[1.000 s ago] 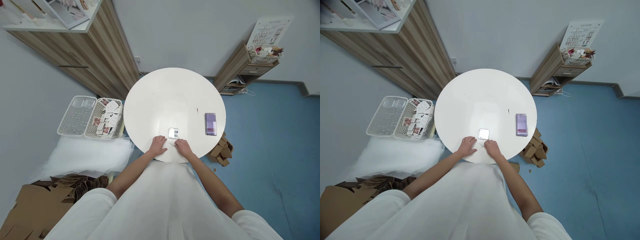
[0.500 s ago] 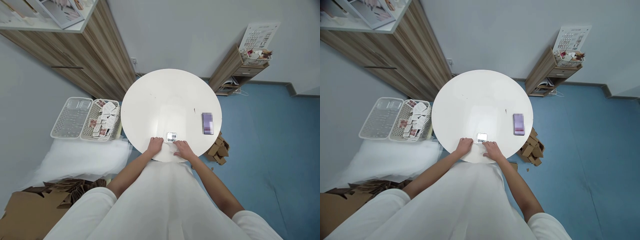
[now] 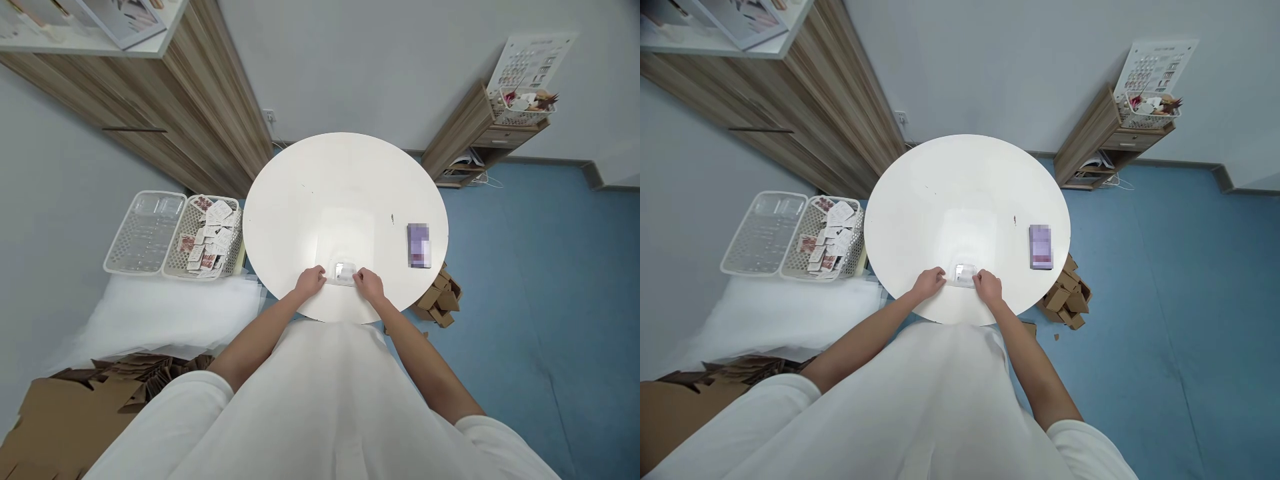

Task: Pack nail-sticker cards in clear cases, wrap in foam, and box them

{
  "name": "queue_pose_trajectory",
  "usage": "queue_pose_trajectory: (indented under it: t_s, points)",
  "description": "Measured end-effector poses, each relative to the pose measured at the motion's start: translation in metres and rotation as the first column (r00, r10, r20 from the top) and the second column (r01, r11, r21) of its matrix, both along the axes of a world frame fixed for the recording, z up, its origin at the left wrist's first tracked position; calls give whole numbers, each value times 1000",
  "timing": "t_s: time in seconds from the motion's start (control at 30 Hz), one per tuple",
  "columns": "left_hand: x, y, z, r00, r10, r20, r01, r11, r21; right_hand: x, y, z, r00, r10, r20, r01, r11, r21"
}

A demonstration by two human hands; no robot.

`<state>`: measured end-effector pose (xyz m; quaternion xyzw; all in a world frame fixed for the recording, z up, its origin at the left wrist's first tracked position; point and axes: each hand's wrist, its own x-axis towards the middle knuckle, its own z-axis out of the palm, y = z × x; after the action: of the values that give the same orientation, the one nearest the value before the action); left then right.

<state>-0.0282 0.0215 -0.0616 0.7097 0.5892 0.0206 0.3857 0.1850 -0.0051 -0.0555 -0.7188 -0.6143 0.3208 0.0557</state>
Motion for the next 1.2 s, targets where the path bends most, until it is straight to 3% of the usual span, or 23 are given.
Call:
queue_pose_trajectory:
  t_s: [0.17, 0.27, 0.4, 0.5, 0.6, 0.73, 0.9, 1.03, 1.2]
  points:
    - [4, -9, 7, 997, -40, -60, 53, 973, 226, -4, 2, -3, 996, -94, -8, 94, 995, -27]
    - [12, -19, 16, 980, -197, -1, 187, 931, 314, -5, 2, -6, 995, -101, 15, 102, 994, -31]
    - [27, -21, 16, 918, -392, 60, 356, 881, 311, -8, 0, -8, 995, -90, 53, 87, 995, 50]
    - [36, -13, 7, 911, -411, 21, 385, 869, 312, -11, -4, -6, 993, -20, 113, -6, 974, 226]
    - [40, -5, -2, 909, -416, -15, 399, 860, 317, -12, -8, 0, 976, 176, 127, -208, 927, 313]
    - [42, 0, -4, 911, -412, -21, 398, 864, 308, -10, -8, 3, 913, 402, 75, -407, 876, 259]
    - [46, 6, 5, 913, -408, -8, 390, 865, 316, -12, 3, 3, 898, 425, 118, -440, 876, 197]
    - [45, 9, 16, 917, -399, 30, 380, 892, 245, -16, 7, 10, 901, 413, 130, -429, 893, 139]
    - [34, 5, 24, 939, -308, 155, 318, 947, -43, -11, -7, 19, 918, 396, -33, -396, 918, 14]
